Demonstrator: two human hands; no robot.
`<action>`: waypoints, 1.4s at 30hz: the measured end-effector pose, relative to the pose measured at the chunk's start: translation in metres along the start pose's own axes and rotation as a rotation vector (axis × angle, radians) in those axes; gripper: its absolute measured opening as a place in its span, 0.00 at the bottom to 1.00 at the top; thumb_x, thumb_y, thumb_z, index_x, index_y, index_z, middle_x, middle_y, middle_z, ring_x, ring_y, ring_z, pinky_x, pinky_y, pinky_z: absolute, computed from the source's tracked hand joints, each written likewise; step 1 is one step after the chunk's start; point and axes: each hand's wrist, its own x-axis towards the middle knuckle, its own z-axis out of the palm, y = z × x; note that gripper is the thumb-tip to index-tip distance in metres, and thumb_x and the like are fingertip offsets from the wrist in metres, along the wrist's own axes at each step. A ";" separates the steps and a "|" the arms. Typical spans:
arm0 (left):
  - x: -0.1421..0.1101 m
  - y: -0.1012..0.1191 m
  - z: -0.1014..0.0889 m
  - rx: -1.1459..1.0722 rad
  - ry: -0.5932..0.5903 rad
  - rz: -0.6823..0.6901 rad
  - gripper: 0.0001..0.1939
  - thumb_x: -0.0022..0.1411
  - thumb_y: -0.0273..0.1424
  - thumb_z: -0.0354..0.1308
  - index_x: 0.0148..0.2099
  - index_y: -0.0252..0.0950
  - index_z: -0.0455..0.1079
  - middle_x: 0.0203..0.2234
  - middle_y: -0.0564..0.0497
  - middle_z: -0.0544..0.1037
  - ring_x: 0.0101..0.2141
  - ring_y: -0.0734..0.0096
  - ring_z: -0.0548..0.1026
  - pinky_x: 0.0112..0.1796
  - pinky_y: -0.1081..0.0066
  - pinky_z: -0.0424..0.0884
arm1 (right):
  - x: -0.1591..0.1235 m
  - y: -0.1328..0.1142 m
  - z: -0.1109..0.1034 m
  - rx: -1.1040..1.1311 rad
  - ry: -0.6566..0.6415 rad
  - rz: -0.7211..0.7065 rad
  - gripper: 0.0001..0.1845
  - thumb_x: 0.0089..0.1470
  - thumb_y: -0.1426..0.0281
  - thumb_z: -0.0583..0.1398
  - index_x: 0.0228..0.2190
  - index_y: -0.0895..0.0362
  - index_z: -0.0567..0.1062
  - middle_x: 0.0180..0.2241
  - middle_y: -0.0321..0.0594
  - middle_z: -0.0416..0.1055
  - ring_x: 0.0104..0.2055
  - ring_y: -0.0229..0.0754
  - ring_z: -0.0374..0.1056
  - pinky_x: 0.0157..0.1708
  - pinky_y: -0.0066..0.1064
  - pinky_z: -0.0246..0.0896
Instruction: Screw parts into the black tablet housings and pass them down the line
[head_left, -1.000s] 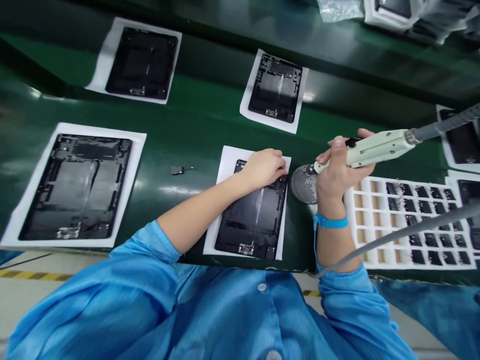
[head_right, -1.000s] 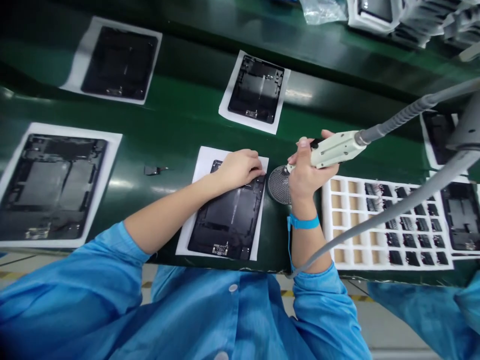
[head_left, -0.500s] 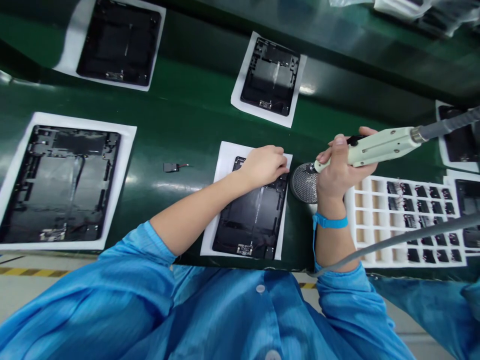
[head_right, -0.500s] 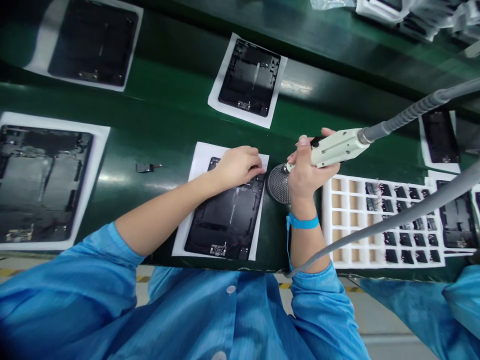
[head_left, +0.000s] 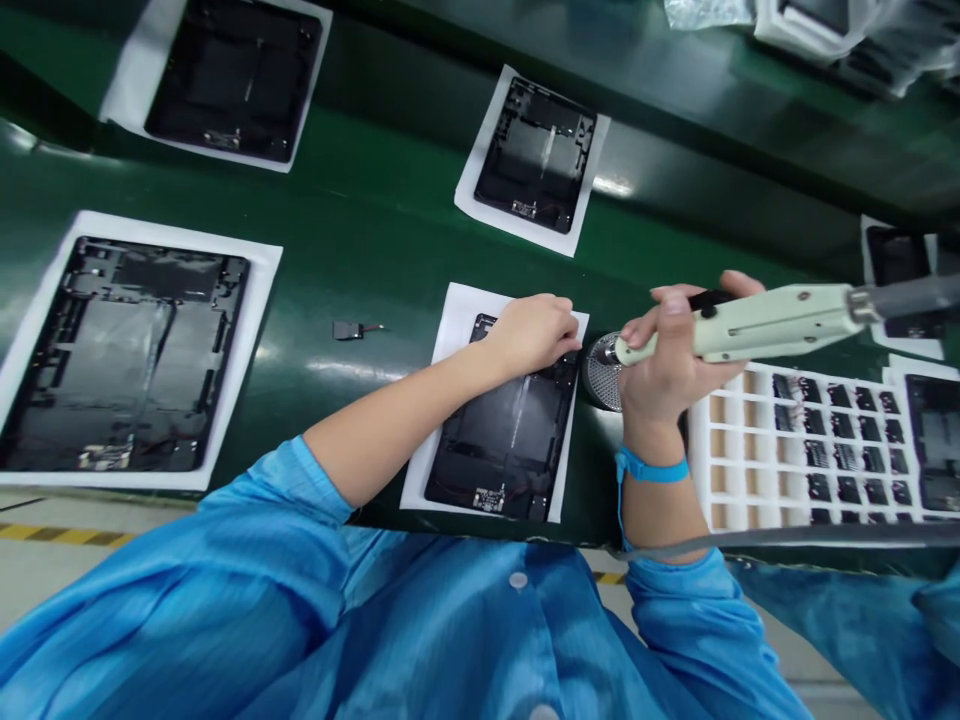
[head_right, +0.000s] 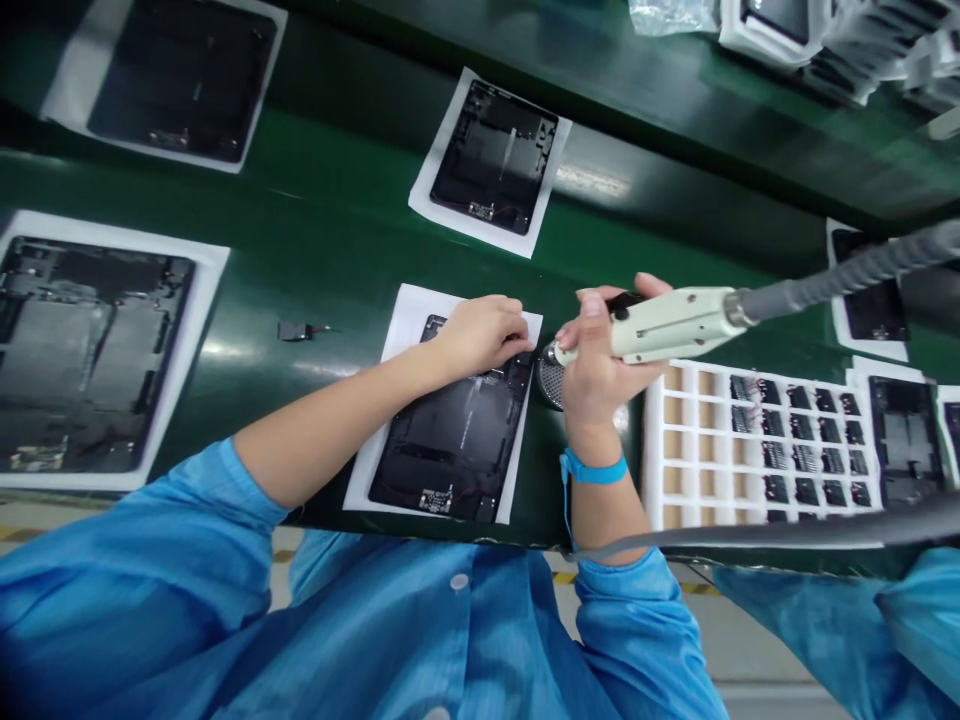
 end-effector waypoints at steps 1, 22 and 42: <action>0.000 0.000 0.000 -0.001 0.000 -0.003 0.10 0.78 0.34 0.68 0.42 0.37 0.86 0.38 0.45 0.82 0.45 0.56 0.81 0.36 0.61 0.63 | -0.003 0.002 0.002 0.017 -0.018 0.020 0.20 0.62 0.63 0.71 0.52 0.48 0.72 0.37 0.29 0.80 0.18 0.30 0.63 0.21 0.29 0.68; 0.000 0.003 -0.006 0.021 -0.034 -0.020 0.11 0.78 0.34 0.66 0.43 0.36 0.87 0.39 0.44 0.83 0.45 0.55 0.81 0.37 0.61 0.66 | -0.016 0.020 0.012 0.041 -0.086 0.040 0.25 0.59 0.54 0.77 0.50 0.49 0.76 0.31 0.24 0.76 0.19 0.30 0.65 0.21 0.29 0.68; -0.001 -0.004 -0.001 -0.031 -0.002 0.003 0.10 0.77 0.35 0.68 0.41 0.37 0.85 0.38 0.46 0.82 0.44 0.57 0.80 0.37 0.64 0.65 | -0.006 0.015 -0.005 -0.011 0.018 0.097 0.26 0.59 0.58 0.74 0.54 0.49 0.73 0.36 0.28 0.80 0.20 0.29 0.65 0.21 0.29 0.68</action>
